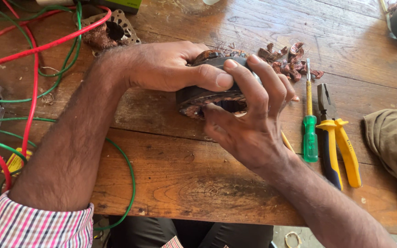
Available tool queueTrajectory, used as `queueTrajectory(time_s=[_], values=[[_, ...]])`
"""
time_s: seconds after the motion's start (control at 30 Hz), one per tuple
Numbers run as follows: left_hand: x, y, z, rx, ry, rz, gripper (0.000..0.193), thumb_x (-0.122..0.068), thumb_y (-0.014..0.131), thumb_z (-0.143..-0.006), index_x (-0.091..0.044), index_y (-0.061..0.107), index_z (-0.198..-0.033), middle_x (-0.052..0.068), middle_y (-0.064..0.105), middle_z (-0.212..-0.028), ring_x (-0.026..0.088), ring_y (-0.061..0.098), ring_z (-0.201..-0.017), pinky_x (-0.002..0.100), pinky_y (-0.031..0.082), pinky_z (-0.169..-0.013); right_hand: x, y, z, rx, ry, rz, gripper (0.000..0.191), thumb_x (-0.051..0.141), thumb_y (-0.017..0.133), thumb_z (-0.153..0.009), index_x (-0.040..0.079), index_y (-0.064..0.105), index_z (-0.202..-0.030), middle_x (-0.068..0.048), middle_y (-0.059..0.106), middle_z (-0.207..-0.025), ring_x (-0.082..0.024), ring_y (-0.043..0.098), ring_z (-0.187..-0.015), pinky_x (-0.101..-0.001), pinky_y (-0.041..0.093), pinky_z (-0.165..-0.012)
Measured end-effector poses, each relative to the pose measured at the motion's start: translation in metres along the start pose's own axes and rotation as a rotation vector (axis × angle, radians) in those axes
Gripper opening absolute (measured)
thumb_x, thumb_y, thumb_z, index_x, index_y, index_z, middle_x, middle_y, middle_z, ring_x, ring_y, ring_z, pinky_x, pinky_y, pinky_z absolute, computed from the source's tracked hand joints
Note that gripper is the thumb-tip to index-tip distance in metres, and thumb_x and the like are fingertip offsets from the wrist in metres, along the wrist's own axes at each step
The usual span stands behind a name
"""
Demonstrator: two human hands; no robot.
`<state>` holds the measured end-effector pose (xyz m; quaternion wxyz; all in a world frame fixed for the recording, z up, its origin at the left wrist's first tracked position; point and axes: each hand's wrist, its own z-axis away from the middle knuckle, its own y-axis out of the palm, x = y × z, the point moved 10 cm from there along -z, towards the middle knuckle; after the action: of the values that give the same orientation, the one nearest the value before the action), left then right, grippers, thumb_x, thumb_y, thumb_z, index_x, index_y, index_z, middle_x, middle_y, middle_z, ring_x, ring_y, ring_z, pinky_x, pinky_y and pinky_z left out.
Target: The person holds an electric motor stator on a wooden workbench and pries burnt copper windings out of its slots, first by hand and then using a screwdriver and pliers. They rotate the stator between pulls and drop the extracted copper pieces onto the table, continuing slot by slot.
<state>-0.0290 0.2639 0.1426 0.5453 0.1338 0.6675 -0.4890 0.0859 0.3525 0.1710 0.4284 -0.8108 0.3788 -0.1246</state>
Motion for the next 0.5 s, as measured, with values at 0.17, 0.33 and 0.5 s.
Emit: queueTrajectory(time_s=[0.17, 0.33, 0.5], values=[[-0.005, 0.001, -0.001, 0.019, 0.034, -0.011, 0.078, -0.077, 0.052, -0.081, -0.014, 0.073, -0.120, 0.004, 0.077, -0.105, 0.017, 0.071, -0.096, 0.034, 0.057, -0.080, -0.006, -0.002, -0.006, -0.081, -0.020, 0.010, 0.038, 0.036, 0.090, -0.093, 0.019, 0.077, -0.124, -0.008, 0.034, -0.151, -0.030, 0.028, -0.146, -0.0520, 0.026, -0.119], [-0.006, -0.004, 0.001, -0.030, 0.015, -0.052, 0.079, -0.079, 0.052, -0.079, -0.015, 0.074, -0.120, 0.003, 0.078, -0.103, 0.016, 0.073, -0.095, 0.034, 0.057, -0.078, -0.002, -0.014, -0.007, -0.248, -0.145, 0.073, 0.021, 0.029, 0.091, -0.088, 0.023, 0.073, -0.098, -0.005, 0.038, -0.144, -0.027, 0.036, -0.143, -0.0505, 0.037, -0.115], [-0.002, -0.004, 0.004, -0.017, -0.071, -0.043, 0.080, -0.079, 0.052, -0.074, -0.012, 0.078, -0.108, 0.007, 0.079, -0.093, 0.020, 0.075, -0.088, 0.036, 0.058, -0.072, -0.009, -0.013, -0.006, -0.238, -0.067, -0.012, 0.018, 0.030, 0.090, -0.088, 0.024, 0.072, -0.087, -0.010, 0.039, -0.141, -0.031, 0.038, -0.134, -0.0512, 0.039, -0.113]])
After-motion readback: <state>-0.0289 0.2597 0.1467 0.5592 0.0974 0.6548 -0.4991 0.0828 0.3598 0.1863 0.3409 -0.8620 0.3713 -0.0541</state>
